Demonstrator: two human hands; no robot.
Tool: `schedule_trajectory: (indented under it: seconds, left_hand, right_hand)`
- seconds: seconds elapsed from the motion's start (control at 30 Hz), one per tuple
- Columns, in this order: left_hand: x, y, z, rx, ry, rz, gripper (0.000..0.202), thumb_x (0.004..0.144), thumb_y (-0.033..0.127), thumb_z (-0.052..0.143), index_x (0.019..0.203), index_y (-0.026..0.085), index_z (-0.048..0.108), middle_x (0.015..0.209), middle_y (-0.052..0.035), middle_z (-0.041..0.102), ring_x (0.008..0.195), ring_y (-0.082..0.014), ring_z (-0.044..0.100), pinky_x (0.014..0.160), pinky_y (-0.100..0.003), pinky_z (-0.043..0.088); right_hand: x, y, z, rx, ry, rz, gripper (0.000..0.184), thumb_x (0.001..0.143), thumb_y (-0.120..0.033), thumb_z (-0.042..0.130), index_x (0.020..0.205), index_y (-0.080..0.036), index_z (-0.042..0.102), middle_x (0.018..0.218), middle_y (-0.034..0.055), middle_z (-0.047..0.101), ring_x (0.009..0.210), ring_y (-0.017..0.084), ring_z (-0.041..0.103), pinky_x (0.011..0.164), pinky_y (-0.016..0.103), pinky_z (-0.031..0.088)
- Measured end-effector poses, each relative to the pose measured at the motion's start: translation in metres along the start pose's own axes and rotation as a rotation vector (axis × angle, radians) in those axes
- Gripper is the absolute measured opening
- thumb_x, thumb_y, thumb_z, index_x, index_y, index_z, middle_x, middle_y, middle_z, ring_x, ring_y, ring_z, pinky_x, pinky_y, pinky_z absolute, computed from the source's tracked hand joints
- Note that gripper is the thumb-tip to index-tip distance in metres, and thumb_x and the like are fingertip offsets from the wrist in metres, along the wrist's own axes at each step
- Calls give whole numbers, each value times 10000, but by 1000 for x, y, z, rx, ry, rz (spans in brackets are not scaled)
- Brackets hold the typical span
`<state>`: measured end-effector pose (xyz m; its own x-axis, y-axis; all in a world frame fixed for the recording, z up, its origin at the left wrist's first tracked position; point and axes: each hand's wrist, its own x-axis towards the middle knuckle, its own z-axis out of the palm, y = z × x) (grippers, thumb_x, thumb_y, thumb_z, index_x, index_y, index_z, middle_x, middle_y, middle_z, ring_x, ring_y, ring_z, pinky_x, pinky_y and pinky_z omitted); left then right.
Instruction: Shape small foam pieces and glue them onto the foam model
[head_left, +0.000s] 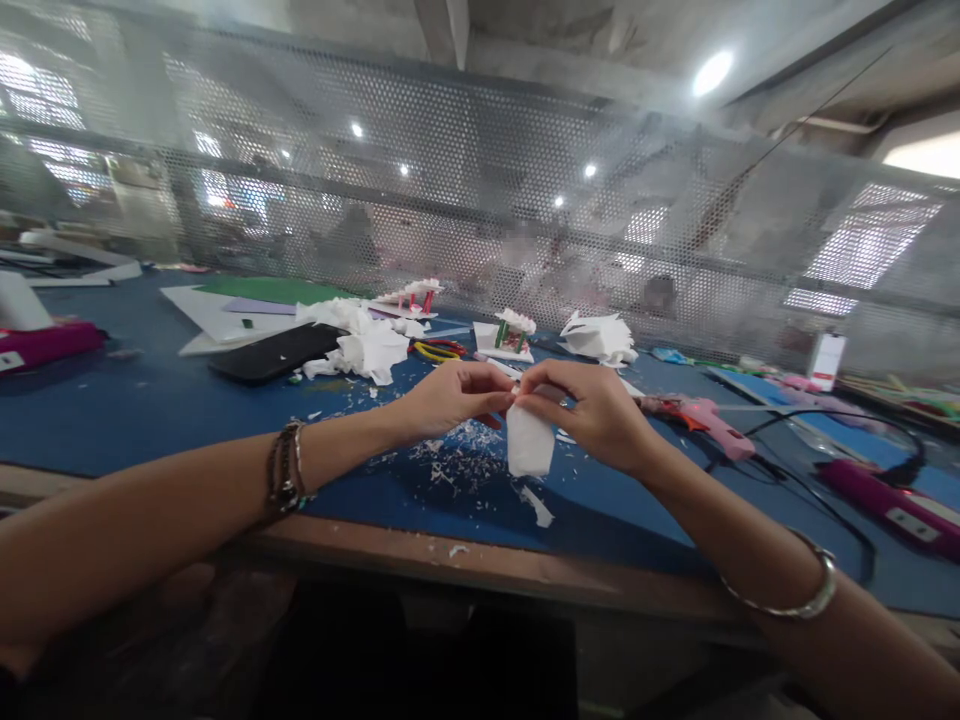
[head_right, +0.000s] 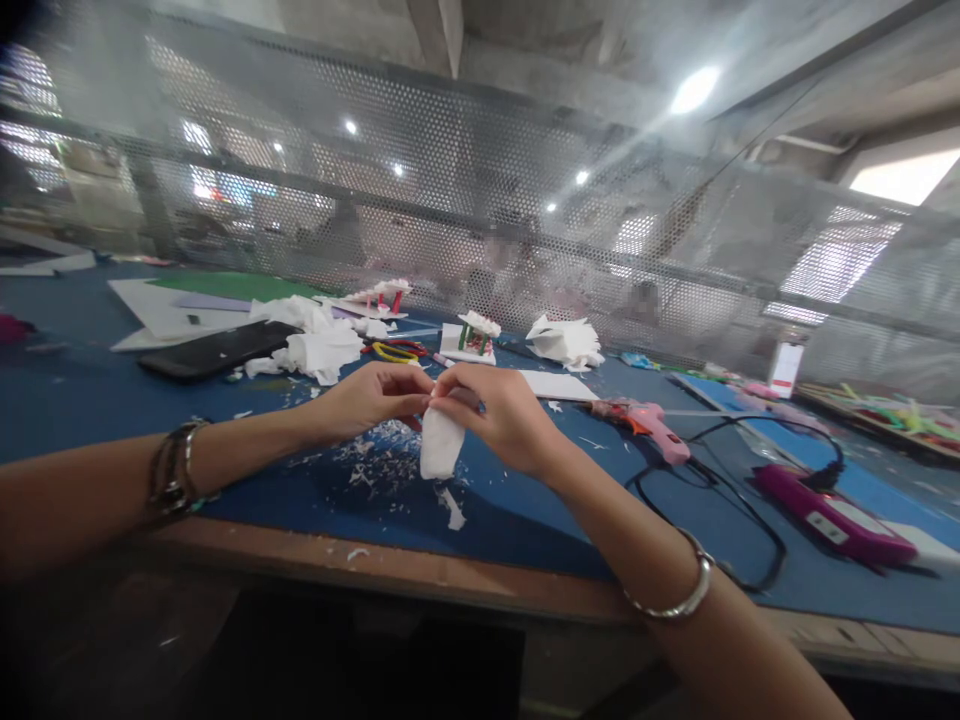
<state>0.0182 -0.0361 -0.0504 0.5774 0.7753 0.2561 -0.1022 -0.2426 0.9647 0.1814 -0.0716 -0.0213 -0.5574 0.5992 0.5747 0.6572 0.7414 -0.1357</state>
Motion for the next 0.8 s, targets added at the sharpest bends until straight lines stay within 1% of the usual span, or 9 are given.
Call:
schedule_trajectory:
  seconds: [0.1, 0.2, 0.33, 0.47, 0.6, 0.7, 0.8]
  left_hand:
    - [0, -1, 0, -14, 2, 19, 17, 650, 118, 559, 662, 108, 566, 601, 29, 567, 569, -58, 529, 554, -190, 461]
    - [0, -3, -2, 2, -5, 51, 38, 650, 124, 562, 681, 110, 579, 616, 24, 575, 573, -59, 536, 550, -189, 470]
    - [-2, -5, -2, 49, -14, 137, 76, 671, 158, 551, 715, 114, 595, 629, 14, 577, 578, -64, 535, 558, -199, 476]
    - [-4, -3, 0, 90, -9, 227, 101, 658, 180, 570, 730, 116, 596, 670, 2, 591, 631, -71, 539, 610, -197, 455]
    - [-5, -2, 3, 112, 31, 247, 147, 629, 183, 608, 754, 107, 591, 714, -12, 599, 649, -74, 536, 621, -195, 431]
    - [-5, -3, 3, 79, 50, 235, 136, 648, 177, 593, 769, 113, 590, 726, -12, 606, 659, -77, 539, 633, -204, 424]
    - [-5, -1, 3, 36, 35, 233, 112, 660, 160, 576, 765, 128, 595, 734, -3, 617, 672, -79, 542, 645, -209, 410]
  right_hand:
    - [0, 0, 1, 14, -1, 25, 127, 751, -280, 483, 711, -168, 529, 620, -24, 573, 545, 61, 484, 516, 181, 346]
    - [1, 0, 1, -1, -4, 33, 134, 754, -291, 473, 710, -169, 506, 602, -27, 556, 535, 62, 483, 510, 180, 348]
    - [1, 2, 1, -47, -7, 17, 129, 761, -286, 465, 715, -169, 491, 604, -23, 552, 534, 62, 485, 510, 177, 354]
    - [0, 1, 4, -117, 63, -41, 120, 766, -270, 466, 701, -170, 484, 598, -25, 549, 519, 56, 472, 503, 172, 353]
    - [-2, -2, 6, -146, 168, -81, 90, 760, -235, 476, 696, -173, 489, 629, -23, 569, 548, 54, 488, 518, 169, 358]
    - [-3, -5, 5, -104, 225, -78, 72, 745, -216, 499, 688, -172, 504, 624, -29, 566, 551, 50, 481, 515, 169, 354]
    - [-2, -5, 2, 18, 206, -34, 76, 737, -231, 516, 689, -173, 521, 579, -47, 530, 500, 38, 433, 475, 169, 336]
